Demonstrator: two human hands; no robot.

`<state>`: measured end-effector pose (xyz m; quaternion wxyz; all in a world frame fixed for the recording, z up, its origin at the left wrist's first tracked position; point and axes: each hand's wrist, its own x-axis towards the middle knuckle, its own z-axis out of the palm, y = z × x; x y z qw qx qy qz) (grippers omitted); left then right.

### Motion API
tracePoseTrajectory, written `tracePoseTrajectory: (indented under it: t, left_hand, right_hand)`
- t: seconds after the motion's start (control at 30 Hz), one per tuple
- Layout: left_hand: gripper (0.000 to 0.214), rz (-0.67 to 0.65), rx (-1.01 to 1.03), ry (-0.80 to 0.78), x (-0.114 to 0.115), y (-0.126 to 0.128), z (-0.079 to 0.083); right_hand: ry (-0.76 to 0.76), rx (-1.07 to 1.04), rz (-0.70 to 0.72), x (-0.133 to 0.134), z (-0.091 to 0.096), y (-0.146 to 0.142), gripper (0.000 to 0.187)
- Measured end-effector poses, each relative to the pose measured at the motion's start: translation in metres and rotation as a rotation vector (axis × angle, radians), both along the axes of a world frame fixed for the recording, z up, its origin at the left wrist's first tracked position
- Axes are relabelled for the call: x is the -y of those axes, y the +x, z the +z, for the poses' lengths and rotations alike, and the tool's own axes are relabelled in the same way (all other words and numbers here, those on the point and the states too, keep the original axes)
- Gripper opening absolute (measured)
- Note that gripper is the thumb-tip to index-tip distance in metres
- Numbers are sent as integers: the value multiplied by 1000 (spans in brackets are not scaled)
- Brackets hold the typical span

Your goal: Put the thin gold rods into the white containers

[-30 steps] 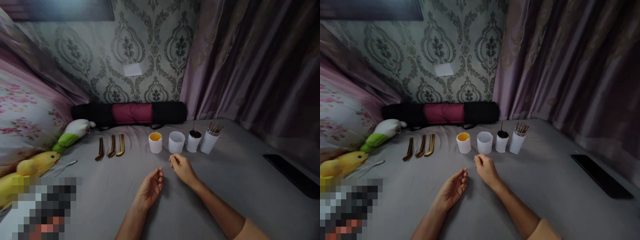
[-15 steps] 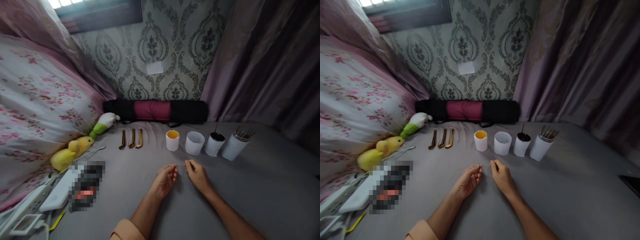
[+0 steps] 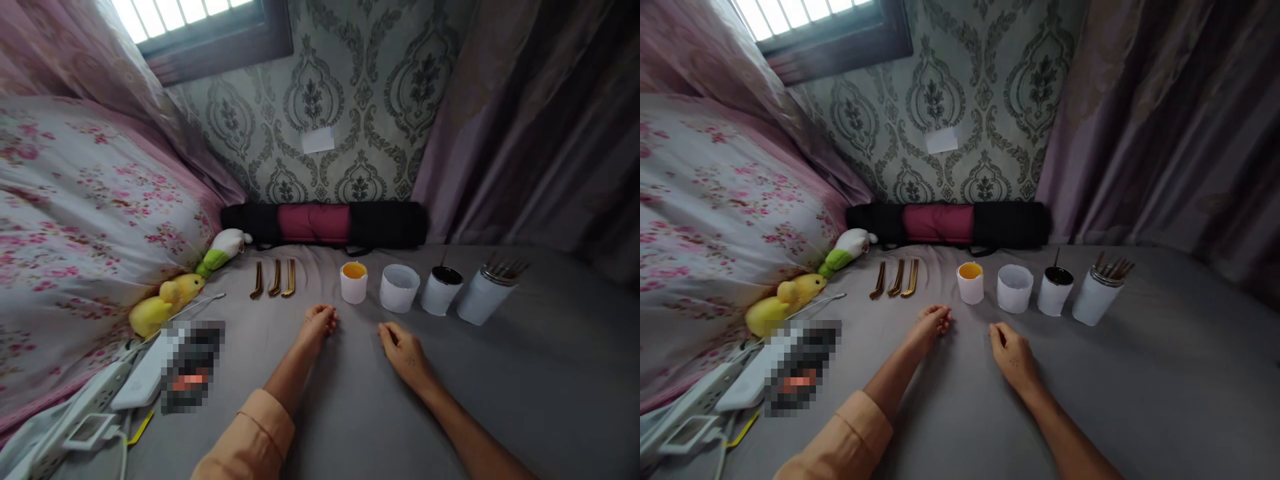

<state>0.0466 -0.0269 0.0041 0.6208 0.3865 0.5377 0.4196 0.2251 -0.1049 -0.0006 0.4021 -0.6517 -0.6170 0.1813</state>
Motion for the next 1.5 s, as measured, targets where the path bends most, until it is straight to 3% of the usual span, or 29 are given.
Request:
tracePoseTrajectory:
  t: [0.33,0.63,0.83,1.1,1.5]
  left_hand:
    - [12,-18,-412,92,-31,-13,3]
    - [16,13,-933,344,-52,-44,19]
    - [19,-3,-1175,390,-67,-60,23]
    - [23,-28,-1368,401,-74,-77,24]
    - [22,-99,-1493,413,-70,-84,26]
  right_hand:
    - [1,23,29,0,-2,2,33]
    - [13,28,44,-1,-5,2,33]
    - [23,36,44,0,-3,3,35]
    - [7,38,37,0,-3,2,35]
    - [-8,41,45,1,-1,2,36]
